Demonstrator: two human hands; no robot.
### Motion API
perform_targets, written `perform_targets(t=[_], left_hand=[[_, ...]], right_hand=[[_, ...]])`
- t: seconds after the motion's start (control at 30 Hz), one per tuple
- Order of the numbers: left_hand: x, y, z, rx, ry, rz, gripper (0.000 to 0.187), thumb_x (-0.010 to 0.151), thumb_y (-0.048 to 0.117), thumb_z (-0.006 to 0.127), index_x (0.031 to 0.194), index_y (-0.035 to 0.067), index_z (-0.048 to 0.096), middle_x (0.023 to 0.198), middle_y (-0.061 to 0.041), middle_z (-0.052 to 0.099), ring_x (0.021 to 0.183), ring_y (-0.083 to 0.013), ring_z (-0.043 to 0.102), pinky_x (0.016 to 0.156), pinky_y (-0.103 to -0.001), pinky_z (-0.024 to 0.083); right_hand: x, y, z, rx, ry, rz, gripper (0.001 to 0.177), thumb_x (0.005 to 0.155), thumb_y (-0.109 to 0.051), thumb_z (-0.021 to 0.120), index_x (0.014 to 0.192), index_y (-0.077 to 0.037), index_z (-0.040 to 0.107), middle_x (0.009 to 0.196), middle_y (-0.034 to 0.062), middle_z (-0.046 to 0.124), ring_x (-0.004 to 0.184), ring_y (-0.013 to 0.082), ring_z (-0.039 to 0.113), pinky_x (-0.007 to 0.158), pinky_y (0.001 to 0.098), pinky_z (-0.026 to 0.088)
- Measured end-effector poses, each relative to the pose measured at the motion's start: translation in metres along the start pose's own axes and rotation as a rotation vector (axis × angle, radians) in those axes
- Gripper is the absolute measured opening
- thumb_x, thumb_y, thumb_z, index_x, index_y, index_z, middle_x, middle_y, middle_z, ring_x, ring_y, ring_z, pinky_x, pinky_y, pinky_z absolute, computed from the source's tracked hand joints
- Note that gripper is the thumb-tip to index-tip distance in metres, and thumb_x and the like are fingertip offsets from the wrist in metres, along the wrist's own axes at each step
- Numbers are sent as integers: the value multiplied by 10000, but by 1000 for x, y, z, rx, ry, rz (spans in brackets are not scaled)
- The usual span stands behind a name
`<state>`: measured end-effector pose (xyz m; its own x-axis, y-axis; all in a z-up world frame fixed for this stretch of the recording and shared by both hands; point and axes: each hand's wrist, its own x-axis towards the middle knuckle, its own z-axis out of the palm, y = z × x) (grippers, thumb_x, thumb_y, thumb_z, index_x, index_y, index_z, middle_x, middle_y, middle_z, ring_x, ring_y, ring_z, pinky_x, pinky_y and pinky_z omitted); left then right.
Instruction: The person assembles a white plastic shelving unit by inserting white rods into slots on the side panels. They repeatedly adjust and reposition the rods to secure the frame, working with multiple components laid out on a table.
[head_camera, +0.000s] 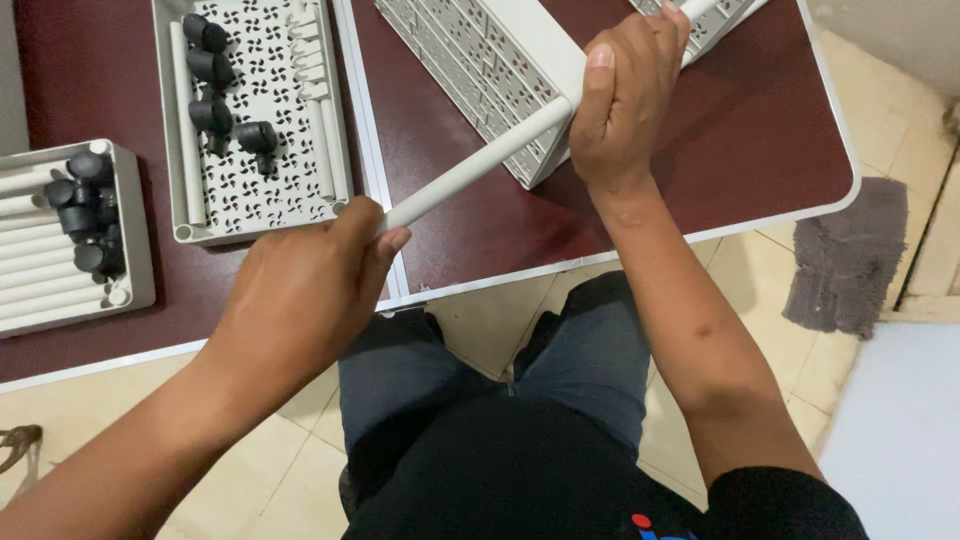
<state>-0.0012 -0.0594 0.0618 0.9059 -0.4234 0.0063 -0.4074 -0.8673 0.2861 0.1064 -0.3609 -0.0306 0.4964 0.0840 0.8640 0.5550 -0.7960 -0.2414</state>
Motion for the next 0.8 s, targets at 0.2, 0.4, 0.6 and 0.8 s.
perform_targets(t=[0.2, 0.4, 0.6, 0.8], left_hand=[[-3, 13, 14, 130, 268, 111, 269, 1069, 258, 571, 890, 57, 560, 679, -110, 613, 588, -306, 621, 559, -459, 472], [13, 32, 45, 354, 493, 128, 105, 909, 76, 595, 1012, 88, 576, 861, -58, 567, 782, -233, 613, 704, -386, 445], [48, 44, 60, 425, 567, 153, 69, 973, 131, 615, 953, 138, 549, 804, -29, 569, 670, -210, 621, 632, -370, 446], [53, 35, 43, -36, 338, 203, 292, 1076, 266, 576, 892, 41, 549, 593, -137, 617, 484, -345, 613, 475, -483, 480]], right_hand=[[2, 3, -2, -22, -4, -34, 305, 1154, -162, 383, 936, -22, 544, 960, 149, 497, 1019, 341, 490, 1167, 487, 316], [3, 2, -3, -5, -18, 10, 281, 1106, -156, 417, 897, -22, 549, 946, 165, 517, 1005, 363, 492, 1085, 487, 352], [3, 0, -3, -30, 1, -20, 284, 1143, -143, 398, 930, -30, 549, 958, 142, 504, 1022, 333, 504, 1220, 507, 320], [0, -6, 2, -10, 14, 34, 277, 1117, -144, 402, 923, -31, 563, 923, 125, 508, 992, 315, 503, 1207, 510, 310]])
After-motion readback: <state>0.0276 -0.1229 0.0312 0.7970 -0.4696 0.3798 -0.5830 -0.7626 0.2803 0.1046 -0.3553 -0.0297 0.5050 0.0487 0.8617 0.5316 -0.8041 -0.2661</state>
